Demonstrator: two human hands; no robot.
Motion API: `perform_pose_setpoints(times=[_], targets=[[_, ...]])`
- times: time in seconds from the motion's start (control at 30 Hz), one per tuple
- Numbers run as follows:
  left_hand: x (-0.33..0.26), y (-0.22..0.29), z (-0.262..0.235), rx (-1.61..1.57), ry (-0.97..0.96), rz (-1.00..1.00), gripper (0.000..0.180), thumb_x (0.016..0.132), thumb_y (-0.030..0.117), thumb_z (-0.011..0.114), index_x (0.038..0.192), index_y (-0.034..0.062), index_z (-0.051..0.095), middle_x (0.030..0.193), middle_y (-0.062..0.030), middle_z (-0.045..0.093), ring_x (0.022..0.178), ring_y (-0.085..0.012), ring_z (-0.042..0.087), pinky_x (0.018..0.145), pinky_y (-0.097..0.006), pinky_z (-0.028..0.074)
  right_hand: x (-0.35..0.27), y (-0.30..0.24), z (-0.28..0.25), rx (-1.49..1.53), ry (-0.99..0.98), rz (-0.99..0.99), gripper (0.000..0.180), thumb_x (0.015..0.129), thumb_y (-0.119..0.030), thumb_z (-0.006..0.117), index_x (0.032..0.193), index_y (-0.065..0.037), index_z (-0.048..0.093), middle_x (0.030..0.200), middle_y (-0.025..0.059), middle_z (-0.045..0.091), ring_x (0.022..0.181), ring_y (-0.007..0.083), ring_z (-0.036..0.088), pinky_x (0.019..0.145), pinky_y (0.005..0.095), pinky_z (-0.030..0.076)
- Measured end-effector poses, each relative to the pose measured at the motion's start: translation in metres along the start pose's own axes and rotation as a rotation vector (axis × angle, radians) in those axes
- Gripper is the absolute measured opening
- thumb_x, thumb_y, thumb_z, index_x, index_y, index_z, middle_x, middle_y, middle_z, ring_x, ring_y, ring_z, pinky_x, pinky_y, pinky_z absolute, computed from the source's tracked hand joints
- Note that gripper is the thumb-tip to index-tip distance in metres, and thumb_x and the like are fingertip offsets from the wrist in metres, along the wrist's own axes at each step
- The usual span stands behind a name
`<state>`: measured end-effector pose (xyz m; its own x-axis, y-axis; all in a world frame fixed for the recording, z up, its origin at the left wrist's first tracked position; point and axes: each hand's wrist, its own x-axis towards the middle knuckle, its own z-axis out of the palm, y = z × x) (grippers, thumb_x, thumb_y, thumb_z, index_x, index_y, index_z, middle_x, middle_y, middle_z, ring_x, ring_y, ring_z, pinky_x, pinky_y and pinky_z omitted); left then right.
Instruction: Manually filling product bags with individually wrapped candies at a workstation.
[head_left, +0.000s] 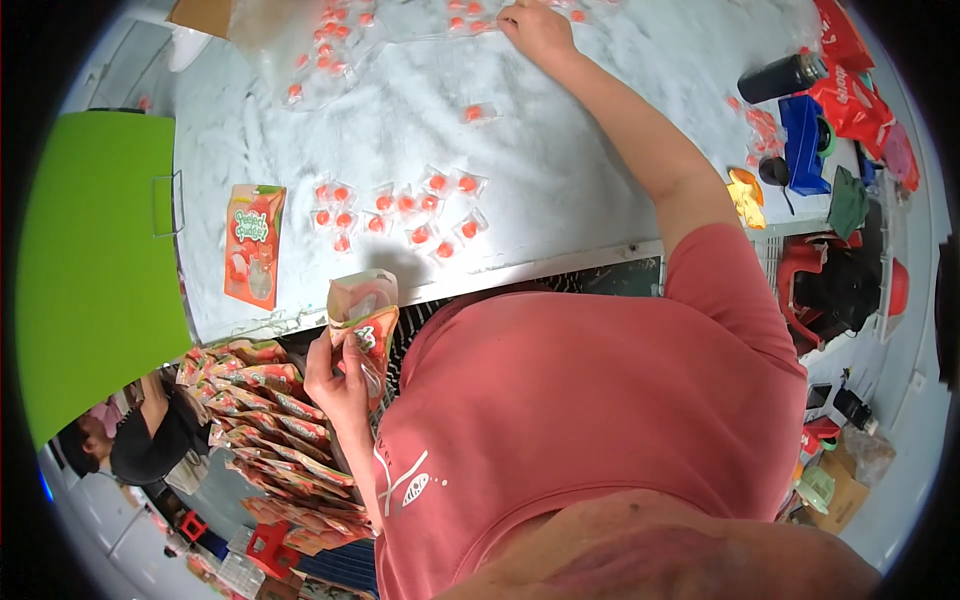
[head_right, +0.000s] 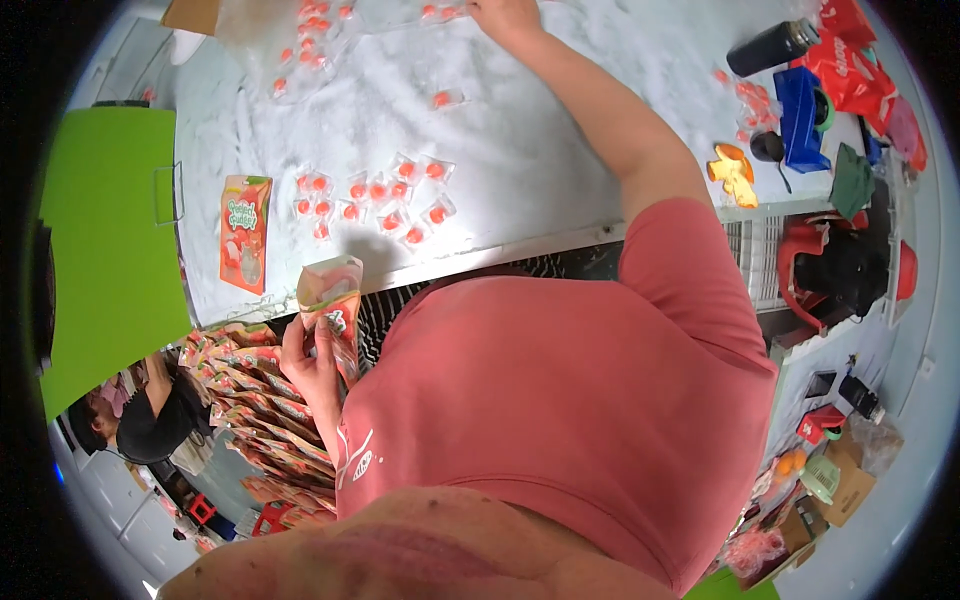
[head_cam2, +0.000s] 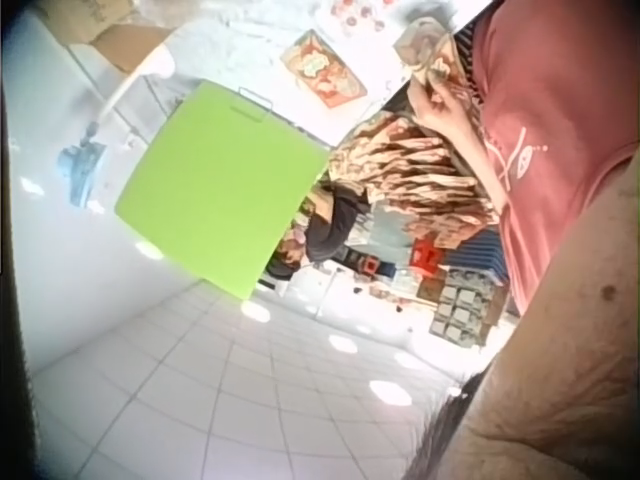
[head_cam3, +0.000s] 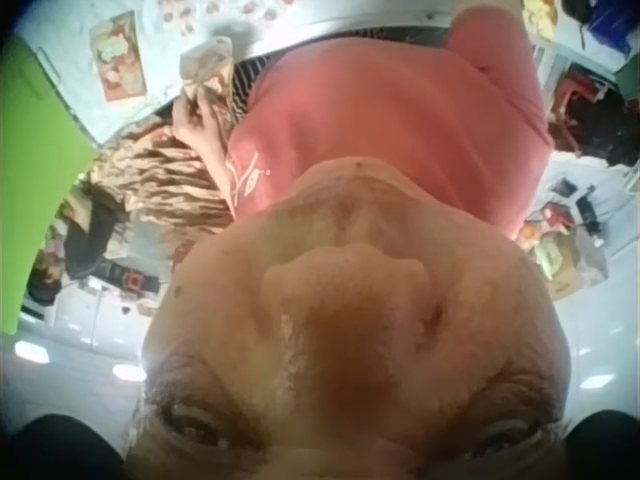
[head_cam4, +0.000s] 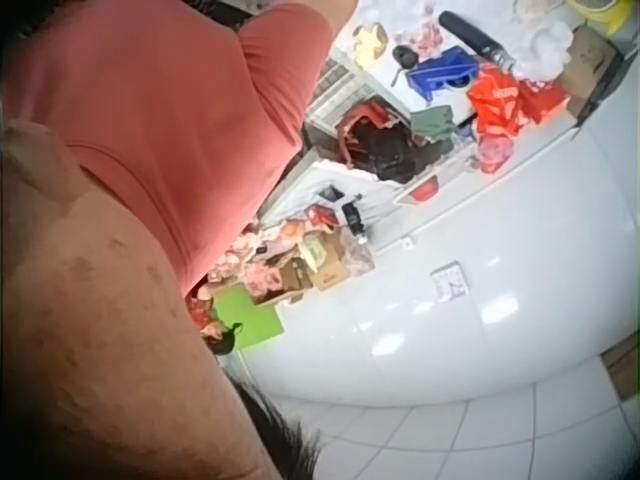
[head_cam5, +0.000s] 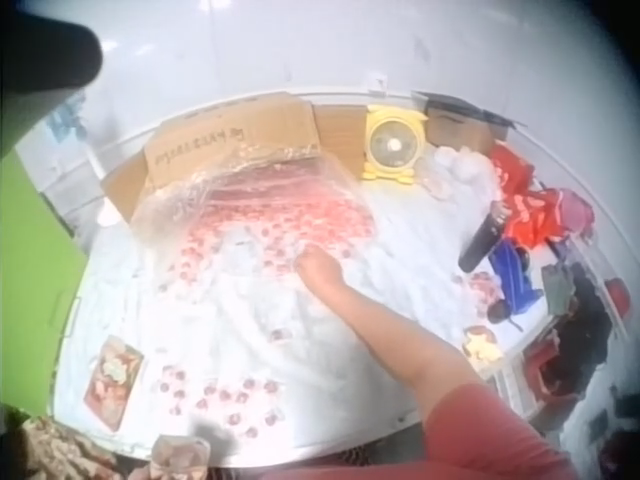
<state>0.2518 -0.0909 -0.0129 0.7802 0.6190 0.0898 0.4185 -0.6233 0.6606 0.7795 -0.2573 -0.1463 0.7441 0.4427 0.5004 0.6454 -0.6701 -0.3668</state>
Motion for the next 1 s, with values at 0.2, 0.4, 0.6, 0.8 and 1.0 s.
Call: perform_pose_setpoints(times=[0.2, 0.4, 0.6, 0.8, 1.0], targets=[[-0.004, 0.001, 0.000, -0.015, 0.004, -0.019, 0.022, 0.092, 0.008, 0.068, 0.109, -0.0053, 0.063, 0.089, -0.0074, 0.066, 0.073, -0.0100, 0.060, 0.065, -0.024, 0.049, 0.008, -0.014, -0.031, 0.069, 0.030, 0.114, 0.025, 0.087, -0.027, 0.059, 0.078, -0.005, 0.068, 0.083, 0.0210, 0.067, 0.078, 0.0404, 0.065, 0.070, 0.0498, 0.051], [0.000, 0.004, 0.003, -0.001, 0.013, -0.006, 0.018, 0.090, 0.008, 0.069, 0.105, -0.0018, 0.065, 0.086, -0.0109, 0.066, 0.074, -0.0200, 0.067, 0.067, -0.030, 0.053, 0.010, -0.005, -0.022, 0.301, 0.162, 0.068, 0.019, 0.085, -0.021, 0.062, 0.084, -0.003, 0.068, 0.085, 0.0207, 0.067, 0.081, 0.0386, 0.065, 0.071, 0.0467, 0.050], [-0.001, 0.004, 0.004, 0.002, 0.020, -0.004, 0.018, 0.089, 0.007, 0.069, 0.105, -0.0013, 0.066, 0.085, -0.0111, 0.066, 0.073, -0.0197, 0.066, 0.067, -0.030, 0.053, 0.008, 0.016, 0.027, 0.562, 0.103, 0.044, 0.019, 0.083, -0.016, 0.064, 0.092, 0.000, 0.064, 0.084, 0.0186, 0.064, 0.081, 0.0368, 0.062, 0.073, 0.0443, 0.050], [-0.007, 0.002, 0.002, -0.001, 0.037, -0.029, 0.019, 0.089, 0.008, 0.070, 0.106, -0.0008, 0.066, 0.084, -0.0107, 0.066, 0.073, -0.0190, 0.066, 0.066, -0.030, 0.052, 0.004, -0.022, 0.020, 0.325, 0.127, -0.266, 0.023, 0.082, -0.020, 0.067, 0.093, 0.000, 0.065, 0.088, 0.0168, 0.065, 0.091, 0.0347, 0.061, 0.083, 0.0458, 0.048], [-0.008, -0.002, -0.002, 0.031, 0.010, -0.030, 0.022, 0.092, 0.008, 0.069, 0.108, -0.0044, 0.064, 0.087, -0.0061, 0.065, 0.075, -0.0094, 0.061, 0.067, -0.023, 0.050, -0.037, -0.020, 0.001, 0.178, 0.006, -0.192, 0.027, 0.083, -0.017, 0.068, 0.107, -0.007, 0.067, 0.103, 0.0140, 0.064, 0.099, 0.0327, 0.061, 0.087, 0.0428, 0.049]])
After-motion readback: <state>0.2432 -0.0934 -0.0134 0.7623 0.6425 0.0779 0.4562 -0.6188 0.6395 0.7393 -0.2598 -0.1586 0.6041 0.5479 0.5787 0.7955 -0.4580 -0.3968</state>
